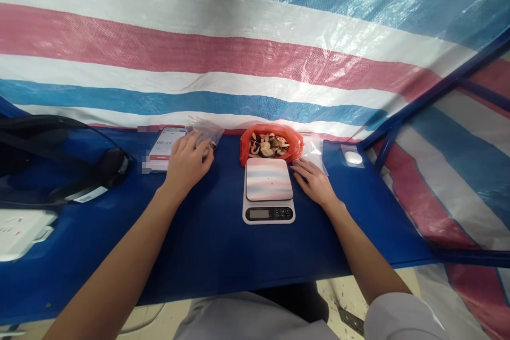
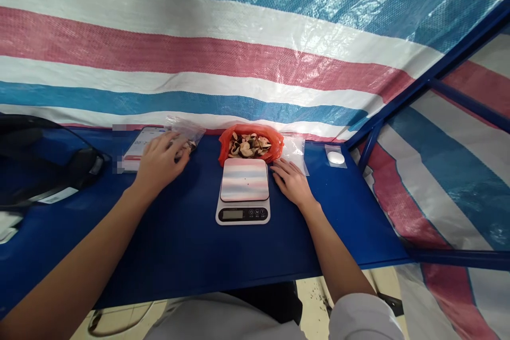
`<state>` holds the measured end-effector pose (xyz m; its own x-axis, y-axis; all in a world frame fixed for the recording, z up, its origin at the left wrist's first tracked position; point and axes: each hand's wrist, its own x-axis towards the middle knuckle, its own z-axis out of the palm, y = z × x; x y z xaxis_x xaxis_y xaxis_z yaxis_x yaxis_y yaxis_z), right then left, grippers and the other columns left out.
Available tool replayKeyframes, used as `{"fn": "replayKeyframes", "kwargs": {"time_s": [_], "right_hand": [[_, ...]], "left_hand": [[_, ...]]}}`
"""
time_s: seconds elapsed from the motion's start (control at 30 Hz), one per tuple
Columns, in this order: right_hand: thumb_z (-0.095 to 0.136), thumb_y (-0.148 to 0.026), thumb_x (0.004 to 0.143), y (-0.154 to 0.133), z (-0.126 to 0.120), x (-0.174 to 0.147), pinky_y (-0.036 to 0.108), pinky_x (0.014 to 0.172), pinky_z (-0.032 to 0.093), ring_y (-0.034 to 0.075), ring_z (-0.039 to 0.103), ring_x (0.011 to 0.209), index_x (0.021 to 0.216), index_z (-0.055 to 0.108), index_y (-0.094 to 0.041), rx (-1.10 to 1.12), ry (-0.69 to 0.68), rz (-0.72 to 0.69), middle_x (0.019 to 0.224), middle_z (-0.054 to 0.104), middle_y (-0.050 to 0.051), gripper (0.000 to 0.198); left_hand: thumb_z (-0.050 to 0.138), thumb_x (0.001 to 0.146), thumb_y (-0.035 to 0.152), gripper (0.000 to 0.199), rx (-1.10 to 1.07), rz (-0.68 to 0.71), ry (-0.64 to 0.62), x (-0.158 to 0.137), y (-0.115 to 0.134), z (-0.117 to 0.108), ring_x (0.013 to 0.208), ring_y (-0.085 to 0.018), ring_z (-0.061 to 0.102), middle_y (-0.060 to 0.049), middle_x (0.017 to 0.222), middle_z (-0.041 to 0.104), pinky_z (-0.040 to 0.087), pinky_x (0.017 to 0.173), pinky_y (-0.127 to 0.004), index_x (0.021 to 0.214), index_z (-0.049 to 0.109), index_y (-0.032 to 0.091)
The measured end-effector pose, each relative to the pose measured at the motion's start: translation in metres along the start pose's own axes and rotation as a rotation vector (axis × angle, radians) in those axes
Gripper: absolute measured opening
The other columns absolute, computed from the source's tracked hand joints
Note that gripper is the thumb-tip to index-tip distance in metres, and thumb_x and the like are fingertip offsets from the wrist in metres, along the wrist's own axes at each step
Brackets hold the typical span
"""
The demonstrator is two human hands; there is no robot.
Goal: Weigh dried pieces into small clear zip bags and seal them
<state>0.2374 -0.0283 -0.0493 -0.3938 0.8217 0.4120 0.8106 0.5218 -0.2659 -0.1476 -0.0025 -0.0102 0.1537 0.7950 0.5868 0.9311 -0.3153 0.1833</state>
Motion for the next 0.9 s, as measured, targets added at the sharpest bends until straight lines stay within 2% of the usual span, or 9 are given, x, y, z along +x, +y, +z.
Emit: {"fn": "replayKeyframes", "kwargs": {"time_s": [0.1,0.17,0.3,0.5,0.63,0.8,0.9], "right_hand": [[0.048,-0.031,0.101,-0.005,-0.002,-0.001,0.051,0.116,0.048,0.029,0.059,0.134,0.123,0.072,-0.026,0.012,0.029,0.013,0.136,0.069,0.007,0.033],[0.048,-0.031,0.101,-0.009,-0.002,-0.002,0.050,0.116,0.048,0.029,0.059,0.134,0.123,0.072,-0.025,0.013,0.036,0.022,0.136,0.068,0.007,0.033],[0.048,-0.030,0.101,-0.013,-0.001,-0.005,0.051,0.116,0.047,0.029,0.056,0.138,0.124,0.071,-0.025,0.031,0.005,0.025,0.139,0.067,0.007,0.034],[0.048,-0.030,0.101,-0.009,0.005,-0.008,0.052,0.118,0.045,0.029,0.055,0.139,0.124,0.071,-0.023,0.064,-0.018,0.028,0.140,0.065,0.008,0.034],[0.047,-0.030,0.101,-0.006,0.008,-0.008,0.053,0.118,0.044,0.029,0.056,0.137,0.123,0.072,-0.024,0.076,-0.018,0.023,0.139,0.066,0.008,0.034],[0.047,-0.029,0.101,-0.003,0.010,-0.008,0.053,0.118,0.044,0.029,0.056,0.137,0.122,0.073,-0.025,0.088,-0.010,0.018,0.139,0.066,0.008,0.034],[0.046,-0.028,0.101,-0.003,0.011,-0.007,0.053,0.117,0.045,0.028,0.057,0.137,0.122,0.073,-0.026,0.096,-0.007,0.013,0.139,0.067,0.007,0.034]], "left_hand": [[0.052,0.093,0.026,0.032,-0.015,0.103,-0.033,-0.007,0.021,0.001,0.134,-0.033,0.055,-0.013,0.135,0.066,0.038,0.116,-0.054,0.119,0.071,0.021],[0.050,0.094,0.025,0.031,-0.023,0.150,-0.074,-0.014,0.034,0.005,0.135,-0.032,0.055,-0.015,0.135,0.065,0.038,0.118,-0.052,0.116,0.072,0.018],[0.046,0.097,0.026,0.034,-0.011,0.221,-0.139,-0.030,0.046,0.014,0.133,-0.032,0.057,-0.015,0.133,0.067,0.041,0.116,-0.051,0.115,0.073,0.017],[0.041,0.099,0.032,0.041,-0.029,0.214,-0.203,-0.040,0.040,0.026,0.126,-0.033,0.061,-0.017,0.130,0.068,0.047,0.110,-0.049,0.118,0.073,0.015],[0.040,0.099,0.033,0.043,-0.030,0.220,-0.233,-0.037,0.037,0.026,0.122,-0.033,0.063,-0.018,0.128,0.069,0.050,0.107,-0.048,0.118,0.073,0.014],[0.046,0.094,0.029,0.037,-0.027,0.233,-0.166,-0.018,0.025,0.012,0.129,-0.033,0.059,-0.016,0.128,0.069,0.045,0.112,-0.051,0.115,0.075,0.019],[0.052,0.087,0.022,0.038,0.028,0.247,-0.156,-0.004,0.011,0.003,0.137,-0.035,0.052,-0.012,0.133,0.067,0.035,0.119,-0.057,0.118,0.074,0.025]]}}
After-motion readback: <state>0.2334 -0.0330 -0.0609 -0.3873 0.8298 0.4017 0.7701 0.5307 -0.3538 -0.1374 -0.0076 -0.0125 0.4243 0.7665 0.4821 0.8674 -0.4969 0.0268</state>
